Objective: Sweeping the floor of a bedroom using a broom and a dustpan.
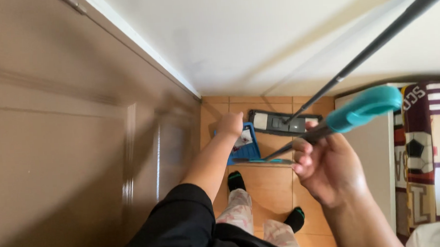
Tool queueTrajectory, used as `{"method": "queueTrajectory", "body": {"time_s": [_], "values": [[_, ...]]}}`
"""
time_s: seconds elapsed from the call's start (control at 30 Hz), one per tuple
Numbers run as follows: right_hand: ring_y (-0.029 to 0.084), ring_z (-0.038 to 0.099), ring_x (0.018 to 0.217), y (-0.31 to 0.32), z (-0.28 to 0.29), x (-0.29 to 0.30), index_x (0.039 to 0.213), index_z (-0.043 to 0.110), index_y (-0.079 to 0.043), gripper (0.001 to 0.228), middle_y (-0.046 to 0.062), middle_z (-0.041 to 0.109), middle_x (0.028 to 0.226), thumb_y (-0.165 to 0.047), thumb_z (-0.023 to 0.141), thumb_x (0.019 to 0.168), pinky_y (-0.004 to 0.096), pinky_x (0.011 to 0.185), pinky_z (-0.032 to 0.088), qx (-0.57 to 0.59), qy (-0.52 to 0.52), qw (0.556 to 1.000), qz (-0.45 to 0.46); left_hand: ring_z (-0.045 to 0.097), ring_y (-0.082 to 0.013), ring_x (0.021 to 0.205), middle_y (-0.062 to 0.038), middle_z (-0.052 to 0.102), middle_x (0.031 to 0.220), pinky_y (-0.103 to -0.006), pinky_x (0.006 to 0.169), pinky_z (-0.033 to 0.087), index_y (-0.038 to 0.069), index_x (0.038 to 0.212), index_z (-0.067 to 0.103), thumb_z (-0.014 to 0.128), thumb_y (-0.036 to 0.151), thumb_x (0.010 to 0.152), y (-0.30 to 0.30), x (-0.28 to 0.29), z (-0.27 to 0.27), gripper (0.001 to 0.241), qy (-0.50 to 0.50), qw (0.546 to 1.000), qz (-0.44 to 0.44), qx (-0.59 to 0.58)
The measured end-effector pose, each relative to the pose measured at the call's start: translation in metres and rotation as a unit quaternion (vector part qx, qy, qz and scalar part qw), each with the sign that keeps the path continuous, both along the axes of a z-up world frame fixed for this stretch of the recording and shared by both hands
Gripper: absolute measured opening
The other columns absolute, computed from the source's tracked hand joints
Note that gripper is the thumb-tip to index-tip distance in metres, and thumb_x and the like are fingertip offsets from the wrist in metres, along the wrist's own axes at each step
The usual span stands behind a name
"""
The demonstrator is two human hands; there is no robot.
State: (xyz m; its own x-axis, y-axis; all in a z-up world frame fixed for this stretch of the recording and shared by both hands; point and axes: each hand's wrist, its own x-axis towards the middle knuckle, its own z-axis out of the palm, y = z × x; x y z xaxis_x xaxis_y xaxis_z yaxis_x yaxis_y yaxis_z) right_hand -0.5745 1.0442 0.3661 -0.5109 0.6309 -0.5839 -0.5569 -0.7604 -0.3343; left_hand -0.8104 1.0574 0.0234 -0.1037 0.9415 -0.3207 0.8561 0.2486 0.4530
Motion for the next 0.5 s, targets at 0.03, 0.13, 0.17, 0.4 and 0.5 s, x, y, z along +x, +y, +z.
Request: {"method": "queueTrajectory", "body": {"time_s": [0.03,0.13,0.17,0.4,0.5], "values": [[0.018,0.056,0.059,0.012,-0.009,-0.008,0.113,0.057,-0.016,0.035,0.005,0.055,0.072,-0.046,0.039,0.113,0.033,0.055,0.054,0.003,-0.019,1.000,0.000,0.065,-0.0432,0.104,-0.022,0.070,0.107,-0.0548,0.088,0.052,0.006,0.103,0.070,0.052,0.014,0.098,0.007,-0.001,0.007,0.020,-0.010,0.999,0.034,-0.006],[0.021,0.060,0.067,0.039,-0.040,-0.032,0.117,0.052,-0.015,0.037,0.008,0.059,0.077,-0.048,0.036,0.112,0.036,0.062,0.057,0.019,-0.058,0.998,0.013,0.063,-0.0429,0.110,-0.022,0.068,0.114,-0.0530,0.091,0.051,0.006,0.110,0.068,0.052,0.011,0.096,0.000,-0.004,-0.003,0.022,-0.039,0.994,0.104,-0.020],[0.025,0.063,0.071,0.049,-0.051,-0.041,0.120,0.050,-0.015,0.042,0.011,0.062,0.080,-0.052,0.033,0.111,0.039,0.066,0.058,0.040,-0.077,0.996,0.025,0.063,-0.0428,0.113,-0.023,0.067,0.118,-0.0514,0.093,0.052,0.005,0.115,0.067,0.053,0.009,0.095,-0.001,-0.006,-0.010,0.025,-0.056,0.989,0.137,-0.021],[0.033,0.071,0.089,0.099,-0.060,-0.101,0.145,0.033,-0.013,0.071,0.021,0.066,0.100,-0.066,0.023,0.100,0.049,0.076,0.060,0.102,-0.127,0.983,0.091,0.052,-0.0401,0.130,-0.024,0.053,0.141,-0.0444,0.106,0.045,0.007,0.139,0.053,0.067,0.009,0.089,-0.021,-0.019,0.010,0.052,-0.131,0.975,0.180,-0.003],[0.031,0.071,0.091,0.112,-0.067,-0.114,0.156,0.022,-0.020,0.077,0.021,0.066,0.109,-0.067,0.025,0.095,0.050,0.076,0.061,0.150,-0.162,0.965,0.144,0.047,-0.0385,0.137,-0.022,0.045,0.150,-0.0425,0.111,0.042,0.011,0.154,0.035,0.073,0.012,0.085,-0.034,-0.020,0.016,0.079,-0.160,0.969,0.188,-0.015]]}}
